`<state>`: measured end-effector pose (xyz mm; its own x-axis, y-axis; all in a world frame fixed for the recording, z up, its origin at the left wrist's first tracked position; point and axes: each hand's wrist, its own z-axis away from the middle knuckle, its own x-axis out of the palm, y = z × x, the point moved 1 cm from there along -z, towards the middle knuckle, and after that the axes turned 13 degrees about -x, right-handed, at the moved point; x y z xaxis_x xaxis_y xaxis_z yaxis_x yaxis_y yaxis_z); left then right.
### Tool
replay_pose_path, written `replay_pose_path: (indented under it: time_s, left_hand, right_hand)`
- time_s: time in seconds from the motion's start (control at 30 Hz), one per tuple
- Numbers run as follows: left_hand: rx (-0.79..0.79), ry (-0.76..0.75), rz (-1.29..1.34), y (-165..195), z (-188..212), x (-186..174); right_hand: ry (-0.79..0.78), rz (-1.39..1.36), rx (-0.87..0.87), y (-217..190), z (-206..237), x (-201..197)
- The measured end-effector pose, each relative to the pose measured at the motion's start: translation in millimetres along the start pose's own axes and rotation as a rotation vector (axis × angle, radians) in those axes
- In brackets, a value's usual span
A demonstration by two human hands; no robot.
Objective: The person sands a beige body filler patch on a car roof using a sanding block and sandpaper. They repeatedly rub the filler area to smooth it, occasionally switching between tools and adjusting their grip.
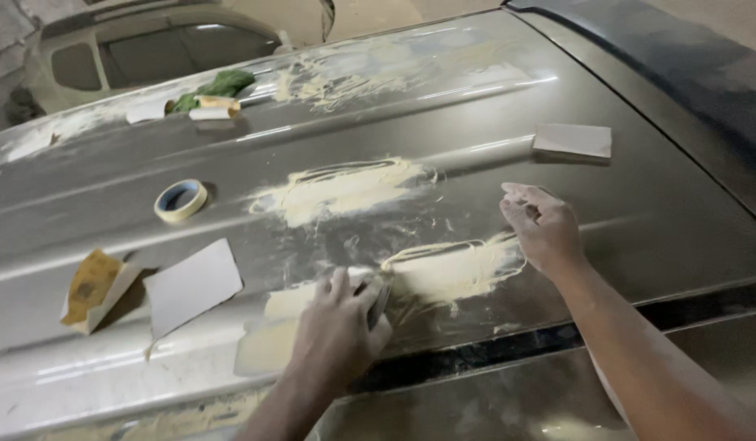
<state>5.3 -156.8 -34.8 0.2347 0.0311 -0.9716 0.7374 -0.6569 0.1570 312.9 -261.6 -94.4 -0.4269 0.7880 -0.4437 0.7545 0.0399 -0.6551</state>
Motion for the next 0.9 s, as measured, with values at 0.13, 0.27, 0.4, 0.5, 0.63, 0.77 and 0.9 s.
replay_pose_path:
  time_s: [0.13, 0.27, 0.4, 0.5, 0.63, 0.77, 0.9]
  left_hand:
    - [-0.111, -0.142, -0.099, 3, -3, 3]
    - [-0.023, -0.009, -0.147, 3, -6, 6]
    - [0.056, -0.084, -0.202, 1, -8, 9]
    - [-0.051, -0.126, -0.153, 0, -10, 7]
    - [-0.044, -0.091, -0.220, 3, -10, 4]
    - [0.073, -0.059, -0.123, 5, -6, 8]
    - [-0.028, -0.094, -0.185, 3, -6, 13]
  right_hand:
    - [0.027, -0.045, -0.081, 0, 0, -1]
    - [0.026, -0.035, -0.047, 0, 1, -3]
    - [0.000, -0.005, 0.059, -1, 1, -5]
    - [-0.024, 0.008, 0.057, -2, 1, -6]
    - [0.017, -0.028, -0.035, -1, 1, -5]
    - [0.004, -0.025, 0.056, 4, 3, -4]
    - [0.025, -0.035, -0.110, 3, 4, -4]
